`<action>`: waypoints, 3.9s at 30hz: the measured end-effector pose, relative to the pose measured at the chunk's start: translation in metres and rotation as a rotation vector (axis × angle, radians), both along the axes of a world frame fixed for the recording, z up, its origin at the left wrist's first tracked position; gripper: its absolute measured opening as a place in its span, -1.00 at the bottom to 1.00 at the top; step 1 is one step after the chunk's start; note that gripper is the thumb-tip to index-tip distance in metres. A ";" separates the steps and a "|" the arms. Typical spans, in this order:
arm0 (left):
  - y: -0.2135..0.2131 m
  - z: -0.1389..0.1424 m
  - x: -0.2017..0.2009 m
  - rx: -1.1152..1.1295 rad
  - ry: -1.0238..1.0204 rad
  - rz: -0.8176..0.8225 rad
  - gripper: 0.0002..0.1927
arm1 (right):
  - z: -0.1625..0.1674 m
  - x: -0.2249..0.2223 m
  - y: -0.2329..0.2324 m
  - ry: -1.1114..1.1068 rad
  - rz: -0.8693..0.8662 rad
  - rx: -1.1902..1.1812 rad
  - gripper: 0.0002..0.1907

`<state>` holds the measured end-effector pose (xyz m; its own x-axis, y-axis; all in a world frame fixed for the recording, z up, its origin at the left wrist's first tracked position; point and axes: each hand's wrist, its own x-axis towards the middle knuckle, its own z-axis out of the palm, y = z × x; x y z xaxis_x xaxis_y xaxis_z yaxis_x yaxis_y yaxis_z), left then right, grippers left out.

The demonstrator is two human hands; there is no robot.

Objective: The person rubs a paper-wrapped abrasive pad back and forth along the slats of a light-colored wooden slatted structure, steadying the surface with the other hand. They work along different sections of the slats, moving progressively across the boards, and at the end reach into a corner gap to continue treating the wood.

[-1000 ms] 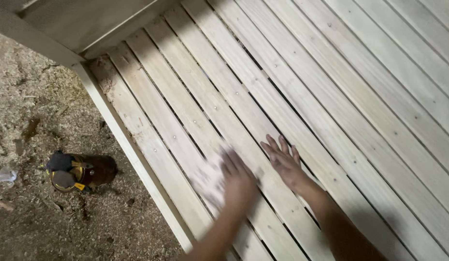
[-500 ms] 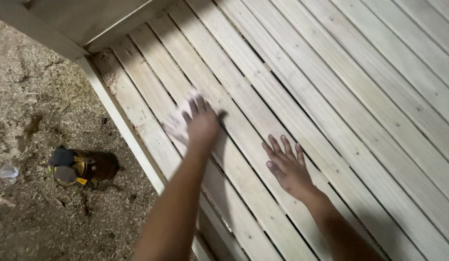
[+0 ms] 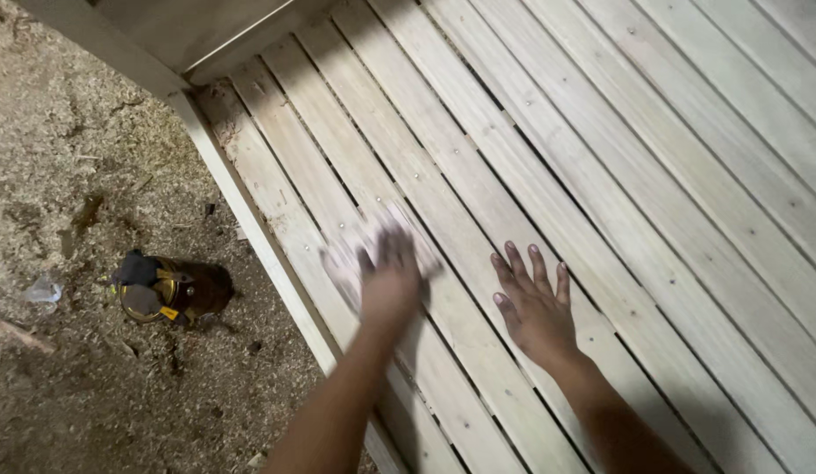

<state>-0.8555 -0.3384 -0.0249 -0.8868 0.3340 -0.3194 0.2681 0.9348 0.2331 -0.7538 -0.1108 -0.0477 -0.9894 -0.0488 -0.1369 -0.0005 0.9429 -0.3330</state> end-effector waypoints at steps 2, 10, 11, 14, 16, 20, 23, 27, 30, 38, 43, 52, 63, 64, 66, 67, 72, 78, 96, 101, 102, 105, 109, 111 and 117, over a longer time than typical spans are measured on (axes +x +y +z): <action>-0.002 -0.004 -0.047 -0.031 -0.033 0.194 -0.07 | -0.004 0.002 -0.001 0.008 -0.008 -0.008 -0.33; 0.017 -0.017 0.088 0.021 0.034 -0.013 -0.10 | 0.001 -0.011 -0.018 -0.132 -0.020 0.101 -0.29; 0.011 -0.016 0.083 0.008 0.074 -0.049 -0.09 | 0.000 -0.012 -0.020 -0.187 -0.035 0.134 -0.28; -0.006 -0.012 -0.001 0.110 -0.028 0.187 -0.11 | -0.006 -0.010 -0.021 -0.035 -0.031 0.049 -0.29; -0.011 -0.006 -0.064 -0.011 0.049 0.247 -0.12 | -0.009 -0.009 -0.021 -0.039 -0.040 0.066 -0.30; -0.002 -0.002 -0.050 -0.028 0.062 0.272 -0.12 | -0.010 -0.010 -0.023 -0.001 -0.041 0.096 -0.30; 0.004 -0.007 0.033 -0.070 0.111 0.045 -0.16 | -0.006 -0.013 -0.026 -0.029 -0.051 0.133 -0.30; -0.003 -0.019 0.019 -0.016 0.187 0.044 -0.11 | -0.007 -0.010 -0.028 0.011 -0.060 0.091 -0.31; -0.004 -0.016 -0.067 -0.163 0.119 0.215 -0.19 | -0.010 -0.007 -0.025 0.023 -0.052 0.084 -0.31; 0.009 0.010 0.049 -0.144 -0.027 -0.074 -0.15 | -0.004 -0.010 -0.026 0.055 -0.059 0.087 -0.33; -0.010 0.005 0.001 -0.047 0.263 -0.134 -0.25 | -0.007 -0.006 -0.028 0.105 -0.064 0.066 -0.33; -0.001 -0.005 0.015 -0.018 0.029 0.044 -0.23 | -0.006 -0.008 -0.028 0.049 -0.068 0.102 -0.33; -0.011 -0.007 -0.052 0.094 0.195 0.063 -0.42 | -0.002 -0.004 -0.029 0.115 -0.057 0.091 -0.36; -0.009 -0.003 -0.021 0.114 0.311 -0.068 -0.44 | -0.001 -0.004 -0.029 0.112 -0.057 0.096 -0.36; -0.006 0.004 0.042 0.139 0.041 -0.137 -0.46 | 0.002 -0.005 -0.029 0.102 -0.060 0.099 -0.36; -0.008 0.005 0.058 0.116 -0.018 -0.137 -0.47 | 0.003 -0.005 -0.030 0.100 -0.061 0.099 -0.36; -0.019 0.004 -0.010 0.125 0.065 -0.032 -0.52 | 0.005 -0.005 -0.028 0.107 -0.048 0.082 -0.35; 0.010 0.013 -0.007 -0.087 -0.010 -0.095 -0.41 | 0.004 -0.007 -0.027 0.026 -0.049 0.073 -0.36; 0.044 0.018 0.159 -0.116 0.026 -0.245 -0.17 | 0.007 -0.002 -0.016 -0.070 -0.058 -0.023 -0.38; 0.009 0.007 0.096 -0.195 -0.302 -0.070 -0.34 | 0.010 0.019 -0.006 -0.048 0.006 -0.041 -0.33; 0.003 0.004 0.058 -0.083 0.226 -0.202 -0.37 | 0.009 0.024 -0.004 -0.044 0.010 -0.026 -0.33; 0.010 0.005 0.014 -0.212 -0.067 0.058 -0.19 | 0.008 0.037 -0.003 -0.031 0.023 -0.004 -0.35; 0.046 0.021 0.134 -0.137 -0.034 0.004 -0.15 | 0.011 0.052 -0.001 -0.084 0.010 0.038 -0.33; 0.055 0.031 0.194 -0.138 -0.172 -0.094 -0.11 | 0.014 0.060 0.003 -0.120 0.013 0.052 -0.32; 0.039 0.038 0.108 -0.174 -0.114 -0.013 -0.47 | 0.015 0.081 0.014 -0.100 0.079 0.036 -0.32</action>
<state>-0.7478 -0.2993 0.0127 -0.8377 0.2761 -0.4713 0.2611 0.9603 0.0984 -0.6726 -0.0968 -0.0325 -0.9641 -0.1193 -0.2374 -0.0439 0.9527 -0.3006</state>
